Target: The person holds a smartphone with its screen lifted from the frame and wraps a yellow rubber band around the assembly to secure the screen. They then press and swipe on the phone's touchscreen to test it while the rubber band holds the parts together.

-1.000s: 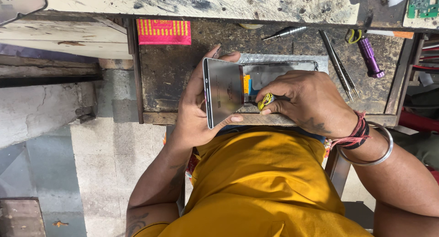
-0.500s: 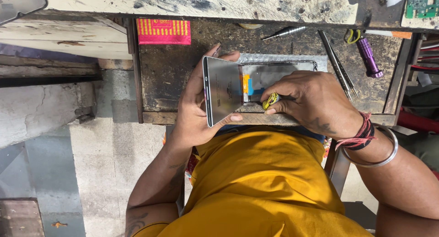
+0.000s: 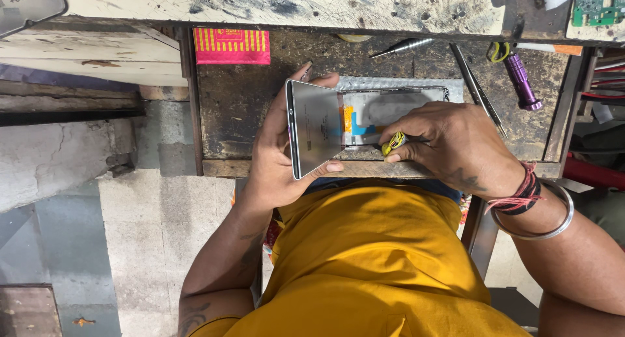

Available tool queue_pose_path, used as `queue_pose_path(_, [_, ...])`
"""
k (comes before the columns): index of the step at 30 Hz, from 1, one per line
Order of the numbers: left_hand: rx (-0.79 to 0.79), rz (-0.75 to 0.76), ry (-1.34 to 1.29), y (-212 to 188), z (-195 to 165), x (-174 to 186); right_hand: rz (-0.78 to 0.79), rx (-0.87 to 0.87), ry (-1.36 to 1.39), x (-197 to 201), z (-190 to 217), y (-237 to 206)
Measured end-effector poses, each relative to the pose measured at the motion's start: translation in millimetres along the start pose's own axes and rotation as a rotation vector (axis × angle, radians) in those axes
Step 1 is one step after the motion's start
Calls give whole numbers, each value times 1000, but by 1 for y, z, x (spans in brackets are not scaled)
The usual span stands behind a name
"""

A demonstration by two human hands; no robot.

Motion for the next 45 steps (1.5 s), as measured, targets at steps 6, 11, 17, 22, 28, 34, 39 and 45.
queue_pose_path(6, [-61,14,39,-2,1,3,19,-29,-25,1,-3,-2])
queue_pose_path(11, [-58,13,27,-1,3,3,9,-33,-20,2,-5,-5])
queue_pose_path(17, [-69,16,55,-1,4,4,1,-44,-40,2,-12,-9])
queue_pose_path(22, [-40,-1,18,0,9,0,-13,-38,-39,5,-18,-13])
queue_pose_path(28, [-109,0,129,0,10,3,-10,-71,-30,5,-22,-16])
queue_pose_path(34, [-101,-6,118,-1,10,1,-29,-92,3,9,-24,-22])
queue_pose_path(39, [-58,-20,74,-2,8,0,-8,-150,5,9,-27,-23])
queue_pose_path(45, [-39,-21,56,-3,8,2,-10,-145,-29,12,-28,-25])
Point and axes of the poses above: each hand's wrist, its own y-axis towards the middle knuckle, its own x-axis out of the back of the hand, z = x × y, the point moved 2 cm from there along y, towards the middle knuckle, and after that the axes turned 6 degrees about -y, right-handed, at the moved point
